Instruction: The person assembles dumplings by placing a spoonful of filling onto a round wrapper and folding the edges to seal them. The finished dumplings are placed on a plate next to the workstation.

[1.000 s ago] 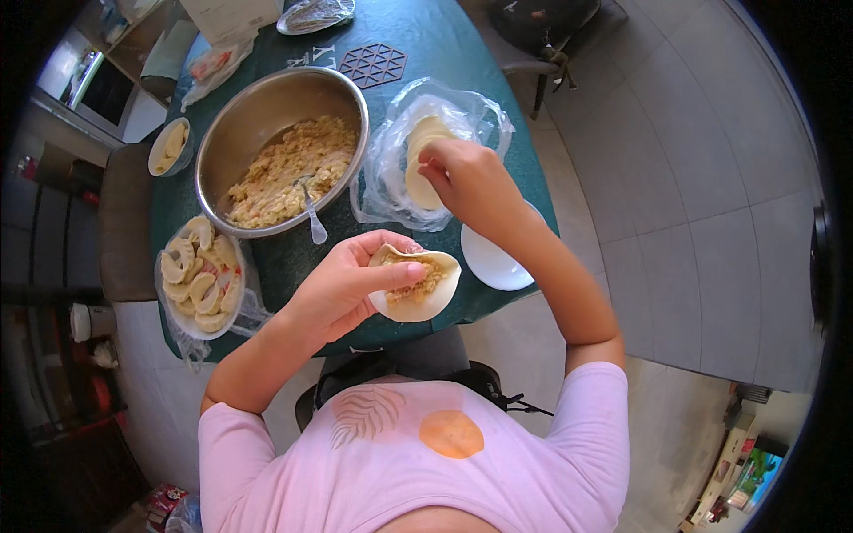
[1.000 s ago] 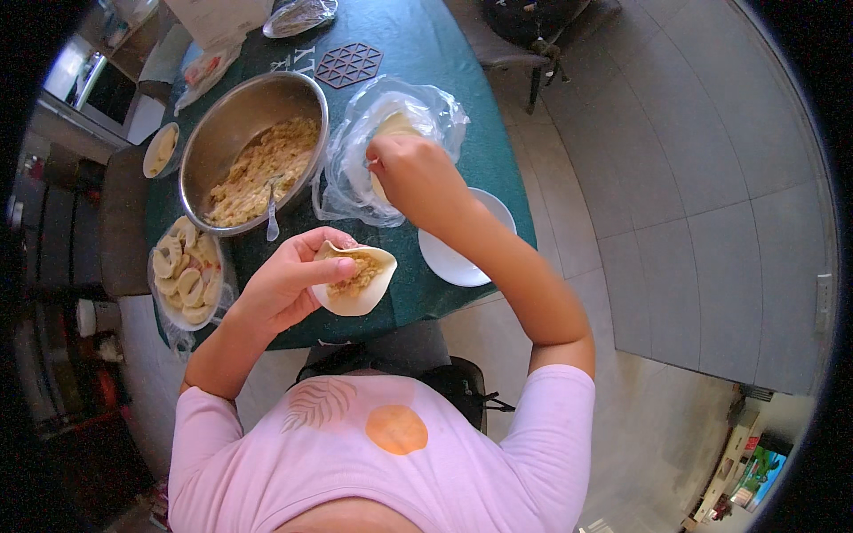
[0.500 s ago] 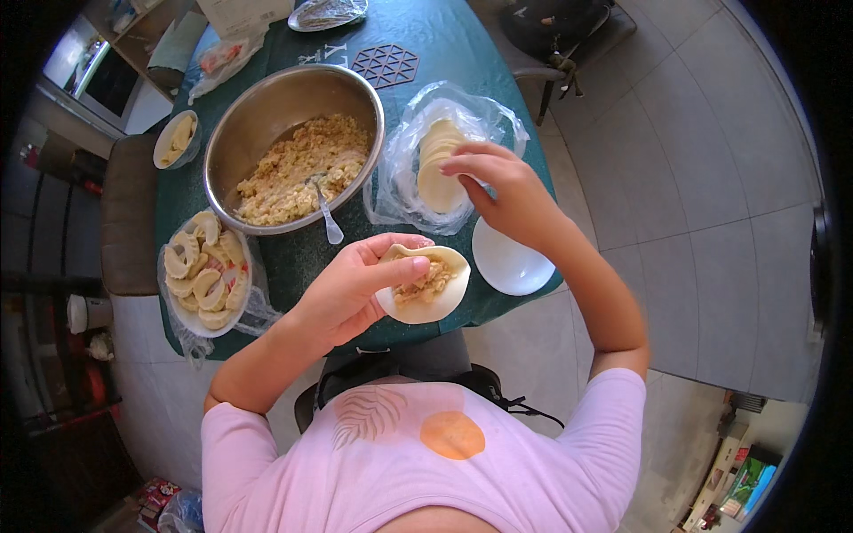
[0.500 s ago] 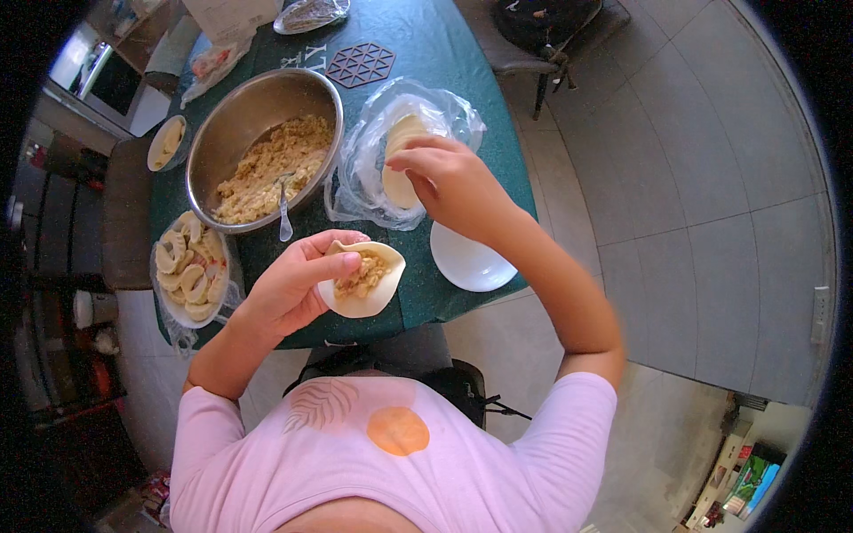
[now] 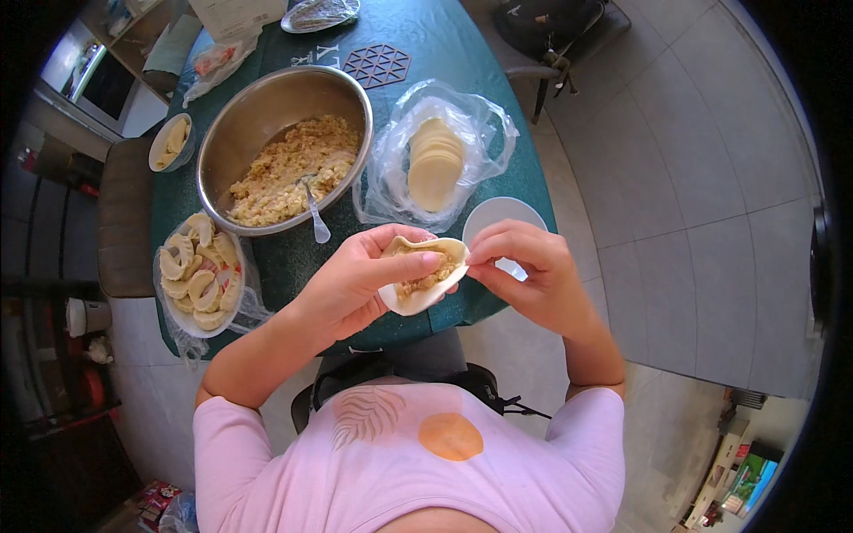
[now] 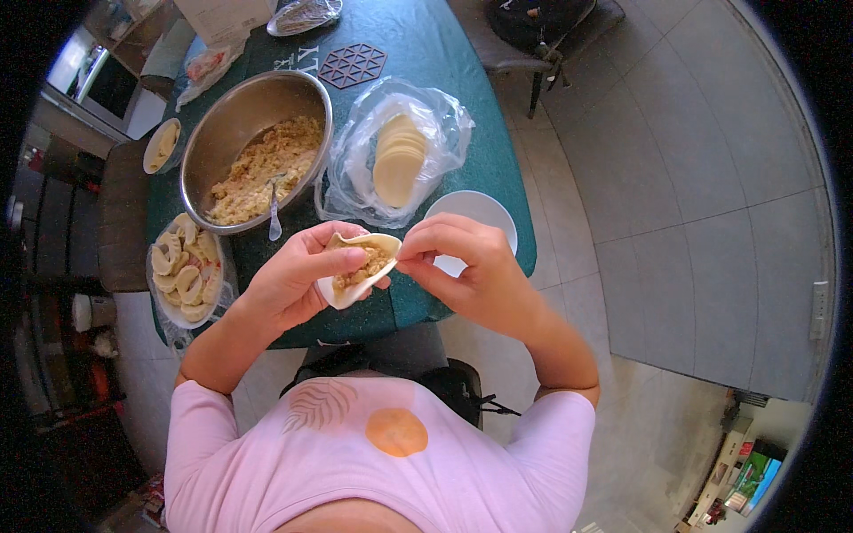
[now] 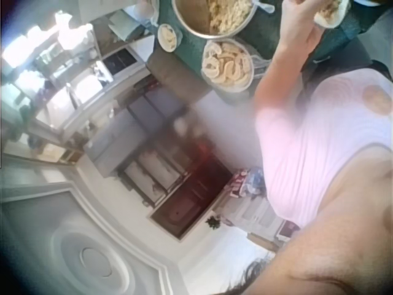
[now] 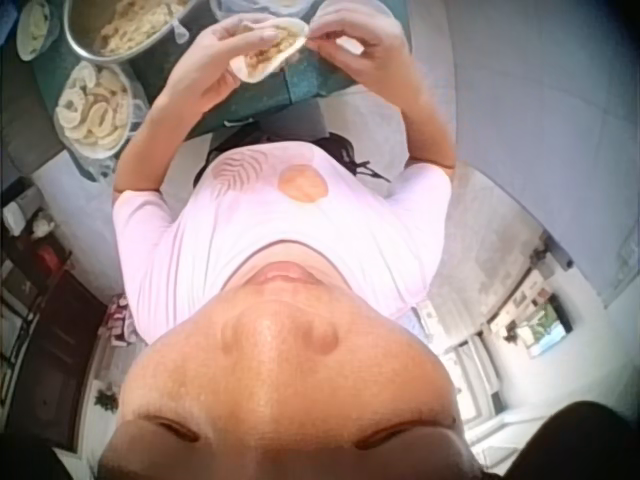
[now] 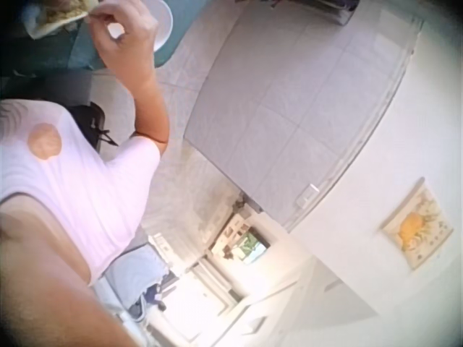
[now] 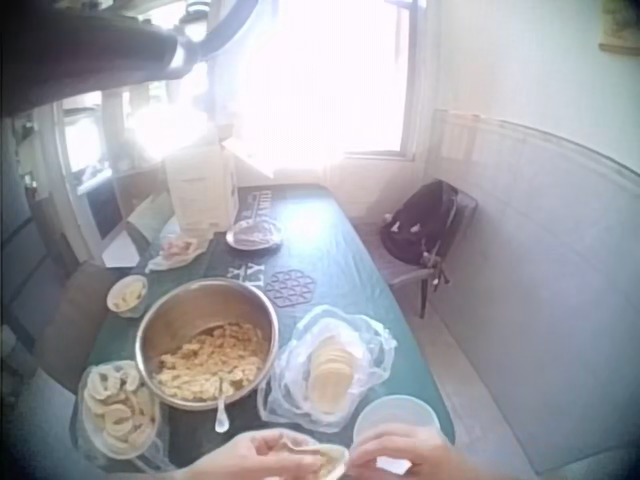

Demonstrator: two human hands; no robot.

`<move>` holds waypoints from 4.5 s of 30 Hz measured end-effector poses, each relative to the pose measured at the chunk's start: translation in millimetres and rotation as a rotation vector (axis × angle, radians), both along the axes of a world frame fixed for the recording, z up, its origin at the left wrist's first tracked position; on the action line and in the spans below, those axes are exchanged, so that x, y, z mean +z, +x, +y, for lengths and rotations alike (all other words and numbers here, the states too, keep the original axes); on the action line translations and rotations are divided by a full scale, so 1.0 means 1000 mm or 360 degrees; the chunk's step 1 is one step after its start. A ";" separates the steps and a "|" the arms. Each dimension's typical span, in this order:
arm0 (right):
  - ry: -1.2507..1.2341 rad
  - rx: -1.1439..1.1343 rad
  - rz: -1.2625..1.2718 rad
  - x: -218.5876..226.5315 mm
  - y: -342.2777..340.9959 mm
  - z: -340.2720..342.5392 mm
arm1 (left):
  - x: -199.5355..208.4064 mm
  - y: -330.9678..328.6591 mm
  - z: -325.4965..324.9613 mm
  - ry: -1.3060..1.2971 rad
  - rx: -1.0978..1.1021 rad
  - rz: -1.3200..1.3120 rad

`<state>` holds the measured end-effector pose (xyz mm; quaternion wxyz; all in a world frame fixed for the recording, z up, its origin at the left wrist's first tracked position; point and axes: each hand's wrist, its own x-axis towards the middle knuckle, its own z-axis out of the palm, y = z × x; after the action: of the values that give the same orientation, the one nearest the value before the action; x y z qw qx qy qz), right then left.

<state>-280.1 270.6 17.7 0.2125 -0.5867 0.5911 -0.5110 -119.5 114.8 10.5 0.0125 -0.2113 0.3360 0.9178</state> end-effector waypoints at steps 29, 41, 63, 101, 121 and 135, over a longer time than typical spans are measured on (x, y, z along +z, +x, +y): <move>-0.0038 -0.0467 -0.0428 -0.017 0.036 0.005 | -0.008 -0.011 0.008 -0.0428 0.0086 0.0031; -0.0009 -0.0447 -0.0103 -0.008 0.032 0.008 | -0.003 -0.007 0.004 -0.0381 0.0013 0.0023; -0.0140 -0.0426 0.0164 -0.005 0.034 0.007 | 0.005 -0.002 0.000 -0.0692 -0.0142 0.0012; -0.0155 -0.0111 0.0684 0.013 0.030 0.006 | 0.010 0.010 0.001 -0.1219 -0.0292 0.0370; -0.0137 0.0094 0.0890 0.030 0.027 0.002 | 0.011 0.012 0.002 -0.0815 -0.0168 0.0303; -0.0033 -0.0001 0.0671 0.025 0.030 0.003 | 0.007 0.011 0.000 -0.1031 -0.0168 0.0331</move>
<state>-250.3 273.7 42.9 0.0779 -0.6826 0.6174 -0.3831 -108.6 115.1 17.3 -0.0423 -0.0919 0.6198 0.7782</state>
